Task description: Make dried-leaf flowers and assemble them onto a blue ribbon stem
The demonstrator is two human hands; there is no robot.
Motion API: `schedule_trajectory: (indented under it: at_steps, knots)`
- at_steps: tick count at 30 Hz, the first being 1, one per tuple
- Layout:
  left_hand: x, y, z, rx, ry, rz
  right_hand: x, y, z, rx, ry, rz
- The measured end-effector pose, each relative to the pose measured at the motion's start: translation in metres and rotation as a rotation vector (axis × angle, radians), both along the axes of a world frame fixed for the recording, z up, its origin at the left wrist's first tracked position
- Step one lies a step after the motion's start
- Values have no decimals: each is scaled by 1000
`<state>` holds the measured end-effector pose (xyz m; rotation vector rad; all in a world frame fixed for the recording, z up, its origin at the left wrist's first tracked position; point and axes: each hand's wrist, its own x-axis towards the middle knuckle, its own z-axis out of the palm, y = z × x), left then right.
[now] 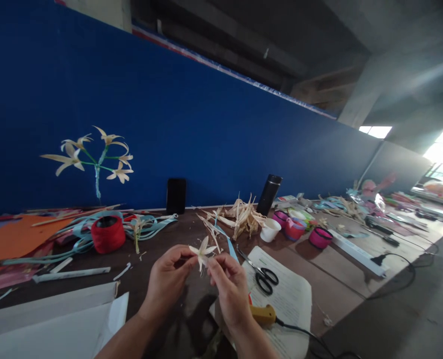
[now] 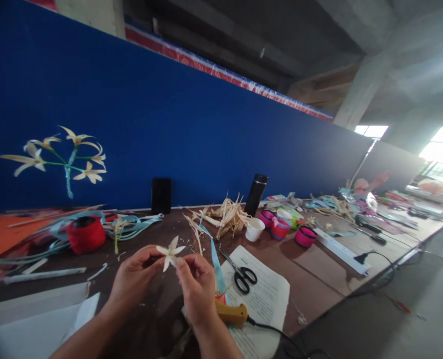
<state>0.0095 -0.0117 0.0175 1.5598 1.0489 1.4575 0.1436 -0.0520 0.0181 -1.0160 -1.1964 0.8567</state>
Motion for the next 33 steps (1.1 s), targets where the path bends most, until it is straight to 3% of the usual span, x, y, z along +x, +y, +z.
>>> schedule_trajectory:
  at_steps: [8, 12, 15, 19, 22, 28, 33]
  knots:
    - [-2, 2, -3, 2, -27, 8, 0, 5, 0, 12, 50, -3]
    - [-2, 3, -5, -20, -34, 26, 4, 6, 3, 73, 147, -87]
    - [-3, 6, -8, -57, -56, 123, 14, -3, 15, 114, 137, -166]
    - [-9, 16, -15, -136, -248, 269, 43, -22, 38, 106, -111, -220]
    - [-16, 27, -20, -157, -399, 322, 75, -27, 43, -2, -400, -198]
    - [-21, 36, -26, -136, -502, 354, 145, -19, 24, -156, -1037, -198]
    - [-18, 34, -26, -130, -529, 332, 175, -25, 9, -348, -1280, -297]
